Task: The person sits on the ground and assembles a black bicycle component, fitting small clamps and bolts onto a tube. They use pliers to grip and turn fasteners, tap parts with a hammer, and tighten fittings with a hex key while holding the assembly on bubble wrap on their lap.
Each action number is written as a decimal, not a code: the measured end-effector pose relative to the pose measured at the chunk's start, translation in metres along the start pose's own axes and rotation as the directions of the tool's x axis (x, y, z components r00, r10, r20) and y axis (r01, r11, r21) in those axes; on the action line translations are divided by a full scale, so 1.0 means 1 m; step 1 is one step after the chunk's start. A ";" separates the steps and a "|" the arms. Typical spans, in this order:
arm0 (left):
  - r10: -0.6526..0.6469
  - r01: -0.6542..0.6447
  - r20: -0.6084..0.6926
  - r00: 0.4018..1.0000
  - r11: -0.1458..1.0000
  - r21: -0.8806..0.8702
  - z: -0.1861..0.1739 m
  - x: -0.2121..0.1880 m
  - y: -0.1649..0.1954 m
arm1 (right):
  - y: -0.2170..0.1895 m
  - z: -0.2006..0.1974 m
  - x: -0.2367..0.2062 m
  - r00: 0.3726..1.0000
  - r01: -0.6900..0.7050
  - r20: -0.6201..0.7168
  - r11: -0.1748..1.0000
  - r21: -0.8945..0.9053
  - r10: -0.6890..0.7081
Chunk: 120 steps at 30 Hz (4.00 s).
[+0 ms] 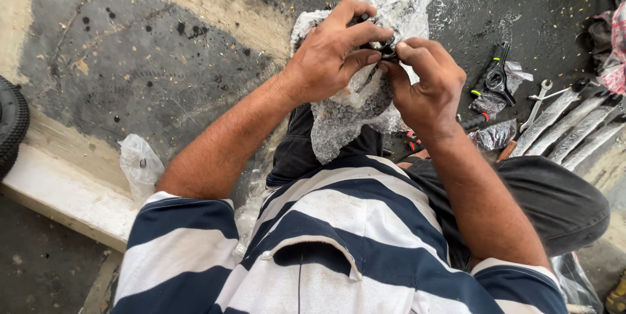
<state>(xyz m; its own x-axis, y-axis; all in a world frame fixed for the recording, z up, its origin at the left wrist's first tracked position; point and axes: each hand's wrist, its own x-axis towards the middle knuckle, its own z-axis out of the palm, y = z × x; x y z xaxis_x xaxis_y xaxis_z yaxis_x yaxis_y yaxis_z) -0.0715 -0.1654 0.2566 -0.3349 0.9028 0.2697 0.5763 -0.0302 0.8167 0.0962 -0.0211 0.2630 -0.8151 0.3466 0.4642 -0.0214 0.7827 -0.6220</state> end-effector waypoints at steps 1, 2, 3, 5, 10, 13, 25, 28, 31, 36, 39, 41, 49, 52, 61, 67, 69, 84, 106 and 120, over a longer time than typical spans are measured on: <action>-0.006 0.006 0.006 1.000 1.000 0.007 -0.001 0.000 0.000 | -0.004 -0.001 0.002 1.000 -0.022 0.013 1.000 -0.003 0.022; -0.001 0.001 0.015 1.000 1.000 0.013 -0.002 0.000 0.000 | -0.007 -0.003 0.004 0.998 -0.034 0.047 0.999 -0.040 0.036; 0.005 -0.006 0.023 1.000 1.000 0.018 -0.003 0.000 -0.001 | -0.009 -0.005 0.006 0.995 -0.043 0.081 0.996 -0.079 0.050; 0.002 -0.002 0.017 1.000 1.000 0.016 -0.004 0.002 -0.001 | -0.012 -0.009 0.010 0.992 -0.023 0.120 0.991 -0.129 0.038; -0.036 0.036 0.000 0.999 0.999 -0.040 -0.002 0.003 -0.002 | -0.002 -0.014 0.013 0.987 -0.084 0.147 0.989 0.119 0.066; -0.077 0.077 0.003 0.997 0.994 -0.074 0.000 0.000 -0.002 | 0.007 -0.009 0.012 0.982 -0.184 0.069 0.972 0.147 0.175; -0.134 0.111 -0.059 0.989 0.949 -0.295 -0.009 -0.011 -0.004 | -0.002 0.005 0.005 0.988 -0.155 0.054 0.963 0.219 0.146; -0.106 0.086 -0.057 0.993 0.958 -0.273 -0.009 -0.012 -0.004 | -0.004 0.010 0.005 0.970 -0.241 0.072 0.945 0.223 0.231; -0.120 0.105 -0.040 0.992 0.956 -0.276 -0.009 -0.010 -0.003 | -0.003 0.012 0.005 0.974 -0.225 0.047 0.953 0.203 0.220; -0.158 0.145 -0.022 0.987 0.944 -0.296 -0.011 -0.006 0.002 | -0.002 0.008 0.006 0.993 -0.100 0.062 0.995 -0.008 0.100; -0.146 0.135 -0.072 0.987 0.982 -0.131 -0.007 -0.002 0.009 | 0.000 0.001 0.008 0.993 -0.028 0.114 0.989 -0.145 0.044; -0.138 0.134 -0.111 0.984 0.990 -0.036 -0.002 -0.001 0.015 | 0.002 -0.003 0.009 0.988 -0.021 0.151 0.991 -0.131 0.041; -0.155 0.146 -0.176 0.972 0.987 -0.061 0.002 0.004 0.025 | 0.007 0.006 0.000 0.996 -0.084 -0.033 0.996 0.033 0.085; -0.141 0.145 -0.186 0.972 0.989 0.009 0.004 0.004 0.027 | 0.009 0.011 -0.006 1.000 -0.010 -0.008 0.998 -0.056 0.009; -0.200 0.227 -0.201 0.959 0.966 0.125 0.010 0.011 0.027 | 0.019 0.017 0.002 0.973 -0.228 0.101 0.923 0.310 0.206; -0.127 0.138 -0.100 0.987 0.983 0.117 -0.007 0.006 0.026 | 0.022 0.030 -0.017 0.980 -0.198 0.012 0.957 0.211 0.200; -0.085 0.088 -0.037 0.996 0.992 0.085 -0.014 0.003 0.027 | 0.030 0.037 -0.016 0.961 -0.249 -0.013 0.885 0.394 0.276; -0.155 0.191 -0.165 0.974 0.954 0.230 0.005 0.000 0.034 | 0.056 0.033 0.029 0.543 -0.821 0.593 0.227 0.524 0.594; -0.112 0.110 0.027 0.993 0.992 0.067 -0.026 -0.010 0.021 | 0.017 0.017 -0.001 0.962 -0.274 0.108 0.858 0.435 0.253; -0.119 0.117 0.033 0.992 0.992 0.055 -0.017 -0.018 0.015 | 0.014 0.032 -0.018 0.945 -0.298 0.084 0.721 0.625 0.317</action>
<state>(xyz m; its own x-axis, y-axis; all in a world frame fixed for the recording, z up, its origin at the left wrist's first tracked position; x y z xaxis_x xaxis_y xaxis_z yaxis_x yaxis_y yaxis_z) -0.0689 -0.1897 0.2726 -0.3760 0.9138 0.1537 0.5736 0.0992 0.8131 0.0919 -0.0326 0.2255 -0.8257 0.5320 0.1879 -0.1346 0.1377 -0.9813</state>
